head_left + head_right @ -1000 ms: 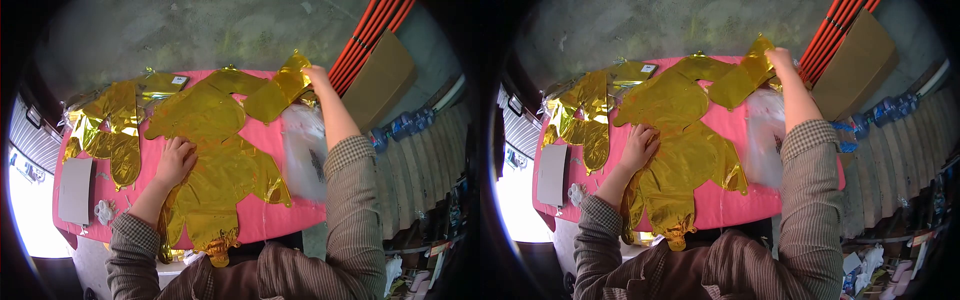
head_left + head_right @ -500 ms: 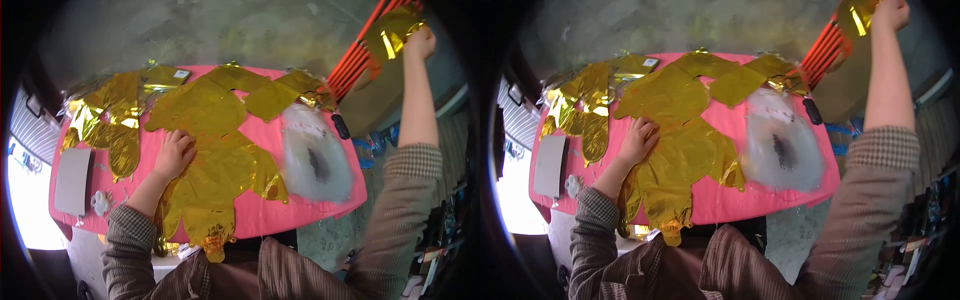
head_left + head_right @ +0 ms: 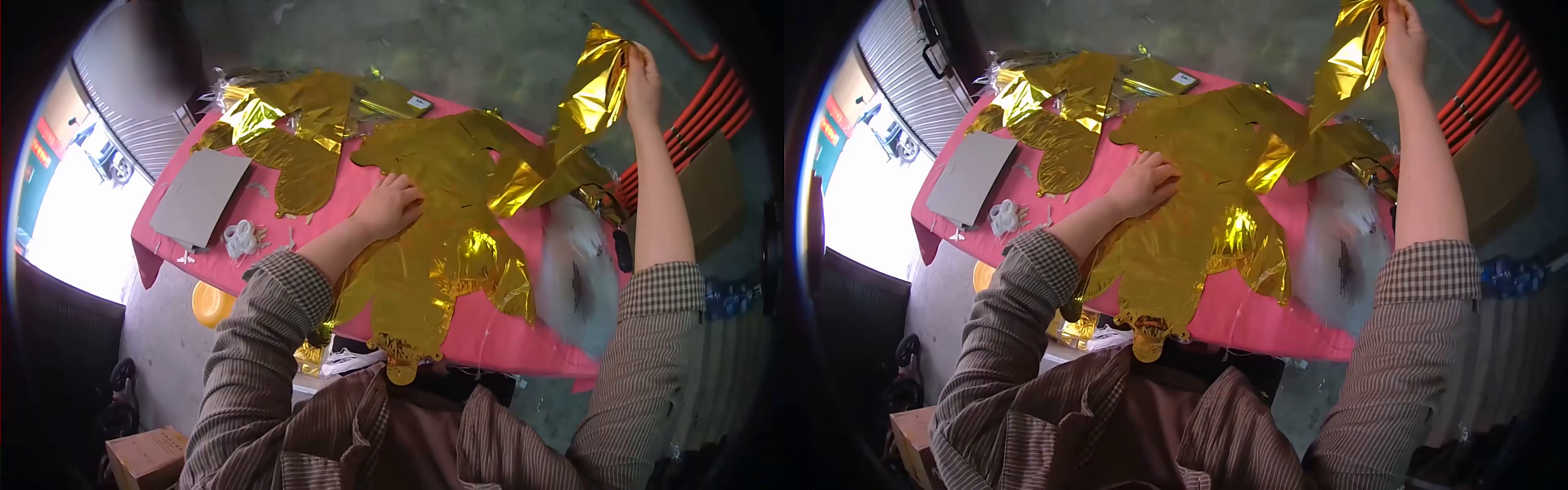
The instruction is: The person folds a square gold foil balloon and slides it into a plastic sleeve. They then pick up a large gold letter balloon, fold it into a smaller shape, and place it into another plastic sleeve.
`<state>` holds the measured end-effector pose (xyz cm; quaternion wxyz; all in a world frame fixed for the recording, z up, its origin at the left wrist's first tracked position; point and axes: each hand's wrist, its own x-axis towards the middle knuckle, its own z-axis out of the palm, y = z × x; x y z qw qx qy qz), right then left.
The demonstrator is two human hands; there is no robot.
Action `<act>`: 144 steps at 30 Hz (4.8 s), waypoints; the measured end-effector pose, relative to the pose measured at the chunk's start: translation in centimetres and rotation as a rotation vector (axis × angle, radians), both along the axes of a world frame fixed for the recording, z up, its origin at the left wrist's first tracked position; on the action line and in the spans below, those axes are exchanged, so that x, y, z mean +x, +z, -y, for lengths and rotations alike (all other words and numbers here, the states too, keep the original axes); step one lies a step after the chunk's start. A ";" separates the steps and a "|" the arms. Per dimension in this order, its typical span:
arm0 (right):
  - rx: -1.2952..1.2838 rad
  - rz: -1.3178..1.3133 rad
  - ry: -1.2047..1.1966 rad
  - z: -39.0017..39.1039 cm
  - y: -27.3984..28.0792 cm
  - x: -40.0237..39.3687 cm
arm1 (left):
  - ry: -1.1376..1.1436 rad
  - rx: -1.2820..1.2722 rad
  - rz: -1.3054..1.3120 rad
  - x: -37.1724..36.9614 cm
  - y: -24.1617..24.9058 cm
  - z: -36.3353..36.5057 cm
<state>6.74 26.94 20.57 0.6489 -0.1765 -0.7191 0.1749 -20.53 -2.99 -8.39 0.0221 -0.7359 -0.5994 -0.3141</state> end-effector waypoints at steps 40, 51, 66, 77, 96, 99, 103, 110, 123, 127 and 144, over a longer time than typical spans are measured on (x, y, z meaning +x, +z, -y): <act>-0.095 1.225 0.243 27.6 -22.9 -3.2 | 0.007 -0.024 0.011 0.0 -0.2 -0.1; -0.098 1.312 0.118 28.0 -28.1 -7.0 | 0.006 -0.037 0.009 -0.4 0.0 -0.3; -0.110 1.369 0.079 28.4 -27.7 -7.0 | -0.225 -0.220 -0.096 -2.8 3.8 5.2; -0.138 1.354 0.252 27.1 -27.2 -8.1 | -0.185 -0.096 -0.069 -2.7 1.8 6.3; -0.042 1.367 0.155 25.7 -28.4 -11.2 | -0.168 -0.126 -0.017 -2.5 1.9 6.3; -0.019 1.346 0.145 25.2 -28.4 -11.4 | -0.199 -0.017 -0.053 -2.8 1.4 6.1; -0.011 1.340 0.141 25.0 -28.7 -11.4 | -0.217 -0.082 0.004 -2.7 1.8 6.8; -0.016 1.297 0.158 24.9 -28.7 -11.3 | -0.135 -0.192 0.119 2.3 5.3 15.8; -0.001 1.307 0.156 25.0 -28.5 -11.3 | -0.263 -0.093 0.333 10.7 5.1 21.3; -0.013 1.295 0.165 24.9 -28.7 -11.3 | -0.299 -0.005 0.202 10.1 4.6 21.1; -0.036 1.268 0.176 24.9 -28.7 -11.2 | -0.144 -0.082 -0.055 7.4 4.4 21.4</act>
